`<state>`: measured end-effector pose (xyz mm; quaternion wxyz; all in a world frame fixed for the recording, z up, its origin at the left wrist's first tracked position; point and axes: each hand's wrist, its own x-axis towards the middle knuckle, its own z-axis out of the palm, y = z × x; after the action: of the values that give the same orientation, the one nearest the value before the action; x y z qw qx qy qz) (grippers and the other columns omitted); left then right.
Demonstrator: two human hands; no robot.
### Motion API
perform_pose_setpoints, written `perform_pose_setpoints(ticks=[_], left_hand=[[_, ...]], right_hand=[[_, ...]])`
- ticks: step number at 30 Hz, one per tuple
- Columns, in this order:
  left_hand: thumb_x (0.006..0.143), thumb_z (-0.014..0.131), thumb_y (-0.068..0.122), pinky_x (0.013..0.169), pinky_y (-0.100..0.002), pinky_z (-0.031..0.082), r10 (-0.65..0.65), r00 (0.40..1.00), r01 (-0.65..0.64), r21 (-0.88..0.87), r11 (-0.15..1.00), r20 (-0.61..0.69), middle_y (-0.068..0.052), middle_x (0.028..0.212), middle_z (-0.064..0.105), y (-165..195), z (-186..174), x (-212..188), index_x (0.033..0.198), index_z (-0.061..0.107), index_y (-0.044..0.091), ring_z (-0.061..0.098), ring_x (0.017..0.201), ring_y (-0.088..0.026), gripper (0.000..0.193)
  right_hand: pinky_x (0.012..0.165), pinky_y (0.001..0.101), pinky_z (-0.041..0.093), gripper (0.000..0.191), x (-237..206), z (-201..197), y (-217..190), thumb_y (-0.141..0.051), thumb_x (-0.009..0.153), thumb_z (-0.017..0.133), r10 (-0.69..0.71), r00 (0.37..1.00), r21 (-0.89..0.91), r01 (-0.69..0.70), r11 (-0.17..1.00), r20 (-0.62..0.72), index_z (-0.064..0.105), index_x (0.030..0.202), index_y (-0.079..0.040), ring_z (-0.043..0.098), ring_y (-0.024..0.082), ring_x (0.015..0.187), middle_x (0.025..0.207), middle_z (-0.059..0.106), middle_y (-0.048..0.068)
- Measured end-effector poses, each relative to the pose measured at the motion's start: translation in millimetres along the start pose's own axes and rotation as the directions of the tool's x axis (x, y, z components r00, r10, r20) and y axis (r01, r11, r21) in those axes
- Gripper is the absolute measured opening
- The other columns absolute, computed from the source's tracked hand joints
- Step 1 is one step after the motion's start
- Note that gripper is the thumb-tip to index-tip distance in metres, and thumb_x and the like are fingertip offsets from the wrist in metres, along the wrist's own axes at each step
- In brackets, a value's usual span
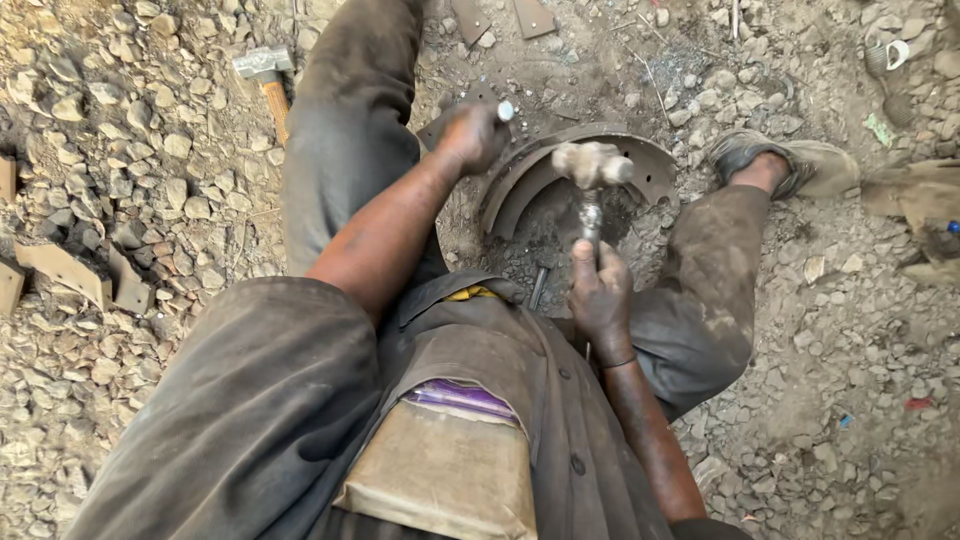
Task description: The person is sitting on the ground and using a hammer and chisel to work on a curved metal piece. They repeatedly strike the metal with the hammer, adjusting the chisel position as needed.
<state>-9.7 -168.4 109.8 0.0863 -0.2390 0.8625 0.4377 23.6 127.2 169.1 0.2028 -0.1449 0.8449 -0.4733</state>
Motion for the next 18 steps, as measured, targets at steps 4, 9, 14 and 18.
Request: perform_pose_setpoints(ticks=[4, 9, 14, 18], left_hand=[[0.099, 0.06, 0.028, 0.092, -0.038, 0.055, -0.056, 0.994, 0.041, -0.148, 0.988, -0.096, -0.007, 0.1, 0.079, 8, -11, 0, 0.111, 0.069, 0.015, 0.074, 0.094, -0.018, 0.02], [0.1, 0.061, 0.029, 0.086, -0.037, 0.059, -0.079, 0.996, 0.066, -0.317, 0.946, -0.028, -0.008, 0.098, 0.075, 13, -1, -5, 0.105, 0.066, 0.011, 0.072, 0.09, -0.018, 0.019], [0.101, 0.061, 0.033, 0.088, -0.041, 0.055, -0.071, 0.997, 0.072, -0.13, 0.989, 0.013, -0.009, 0.097, 0.076, 3, 21, -9, 0.104, 0.068, 0.012, 0.072, 0.091, -0.022, 0.022], [0.098, 0.063, 0.034, 0.088, -0.042, 0.054, -0.012, 0.999, 0.006, -0.164, 0.986, -0.036, -0.011, 0.099, 0.076, -11, 29, -7, 0.107, 0.069, 0.012, 0.073, 0.093, -0.025, 0.025]], right_hand=[[0.044, 0.0295, 0.04, 0.048, -11, -3, 23, -0.049, 0.105, 0.053, 0.082, 0.996, 0.049, -0.08, 0.996, -0.023, 0.056, 0.076, -0.01, 0.048, 0.007, 0.049, 0.059, 0.05, -0.005], [0.041, 0.0277, 0.033, 0.04, -25, -4, 38, -0.042, 0.104, 0.059, 0.26, 0.965, 0.288, -0.261, 0.922, 0.042, 0.055, 0.079, -0.01, 0.042, 0.006, 0.047, 0.059, 0.046, -0.006], [0.042, 0.0248, 0.038, 0.04, -23, -3, 24, -0.041, 0.105, 0.056, 0.125, 0.992, 0.23, -0.121, 0.966, -0.001, 0.058, 0.081, -0.01, 0.046, 0.004, 0.048, 0.059, 0.049, -0.006], [0.042, 0.0247, 0.042, 0.04, -13, -8, -16, -0.041, 0.109, 0.05, -0.06, 0.998, 0.235, 0.064, 0.97, -0.022, 0.059, 0.085, -0.01, 0.05, 0.005, 0.048, 0.063, 0.054, -0.005]])
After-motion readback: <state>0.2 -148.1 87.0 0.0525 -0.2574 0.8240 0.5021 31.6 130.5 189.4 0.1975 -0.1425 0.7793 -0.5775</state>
